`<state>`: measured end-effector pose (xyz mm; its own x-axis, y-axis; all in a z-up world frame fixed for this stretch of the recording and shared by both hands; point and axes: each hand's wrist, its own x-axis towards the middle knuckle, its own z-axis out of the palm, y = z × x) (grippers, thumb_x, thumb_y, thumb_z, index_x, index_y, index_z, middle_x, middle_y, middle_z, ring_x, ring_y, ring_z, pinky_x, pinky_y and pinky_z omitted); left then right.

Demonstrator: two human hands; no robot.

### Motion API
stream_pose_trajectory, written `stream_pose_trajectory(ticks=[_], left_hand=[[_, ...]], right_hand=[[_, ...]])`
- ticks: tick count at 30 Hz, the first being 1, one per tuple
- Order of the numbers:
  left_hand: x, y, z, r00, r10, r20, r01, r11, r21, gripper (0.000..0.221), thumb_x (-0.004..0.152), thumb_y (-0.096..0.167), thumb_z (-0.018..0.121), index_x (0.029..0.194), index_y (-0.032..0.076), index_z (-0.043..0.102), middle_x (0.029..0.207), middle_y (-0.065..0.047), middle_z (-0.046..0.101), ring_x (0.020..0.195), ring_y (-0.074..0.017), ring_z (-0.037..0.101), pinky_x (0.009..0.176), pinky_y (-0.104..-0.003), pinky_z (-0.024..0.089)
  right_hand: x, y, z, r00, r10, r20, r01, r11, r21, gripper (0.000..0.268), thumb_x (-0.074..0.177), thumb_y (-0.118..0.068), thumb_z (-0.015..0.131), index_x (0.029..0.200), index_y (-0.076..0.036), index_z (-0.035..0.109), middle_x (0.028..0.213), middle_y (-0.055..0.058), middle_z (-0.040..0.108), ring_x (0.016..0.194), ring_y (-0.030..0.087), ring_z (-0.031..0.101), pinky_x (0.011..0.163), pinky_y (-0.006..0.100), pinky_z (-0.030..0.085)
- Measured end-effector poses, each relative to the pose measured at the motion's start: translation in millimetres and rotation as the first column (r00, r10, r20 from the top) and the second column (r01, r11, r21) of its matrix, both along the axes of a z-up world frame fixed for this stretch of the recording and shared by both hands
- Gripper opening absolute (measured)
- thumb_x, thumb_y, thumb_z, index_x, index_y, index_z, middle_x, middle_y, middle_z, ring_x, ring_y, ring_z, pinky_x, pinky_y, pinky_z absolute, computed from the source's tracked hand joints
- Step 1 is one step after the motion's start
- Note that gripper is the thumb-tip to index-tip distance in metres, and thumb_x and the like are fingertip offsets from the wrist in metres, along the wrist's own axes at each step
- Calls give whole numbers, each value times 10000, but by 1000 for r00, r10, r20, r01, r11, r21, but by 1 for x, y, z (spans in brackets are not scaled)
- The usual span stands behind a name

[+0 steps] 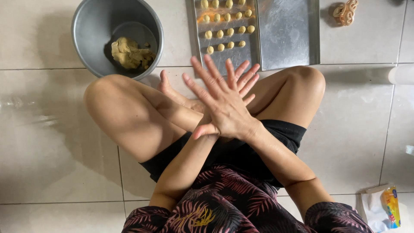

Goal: Shaping small pieces of dough into balls and placing them on a baking tray

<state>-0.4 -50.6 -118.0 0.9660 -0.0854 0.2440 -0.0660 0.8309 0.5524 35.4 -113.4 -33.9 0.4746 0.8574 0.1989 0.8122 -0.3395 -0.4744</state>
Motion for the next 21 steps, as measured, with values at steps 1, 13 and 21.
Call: stream_pose_trajectory(ticks=[1, 13, 21], left_hand=[[6, 6, 18, 1000, 3, -2, -3, 1000, -1, 1052, 1015, 938, 257, 1843, 297, 152, 1950, -91, 41, 1825, -378, 47, 1461, -752, 57], [23, 31, 99, 824, -205, -529, -192, 777, -600, 1106, 1001, 797, 175, 1822, 62, 269, 1892, -247, 272, 1820, -318, 192, 1453, -519, 189], [11, 28, 49, 994, 36, -101, -60, 969, -239, 950, 1171, 854, 173, 1773, 204, 514, 1826, -71, 499, 1761, -211, 364, 1506, -535, 76]], right_hand=[[5, -4, 10, 1000, 3, -2, -3, 1000, -1, 1318, 757, -1055, 99, 1790, -256, 279, 1898, 168, 175, 1776, 402, 54, 1425, 656, -142], [1, -52, 37, 952, -109, -287, 207, 917, 340, 343, 936, -6, 870, 1274, -37, 830, 1323, 111, 766, 1228, 272, 556, 1161, 423, 454], [-18, -41, 19, 910, -188, -369, 357, 808, 469, 300, 887, 166, 899, 1136, 37, 794, 1255, 152, 683, 1133, 268, 731, 1039, 355, 628]])
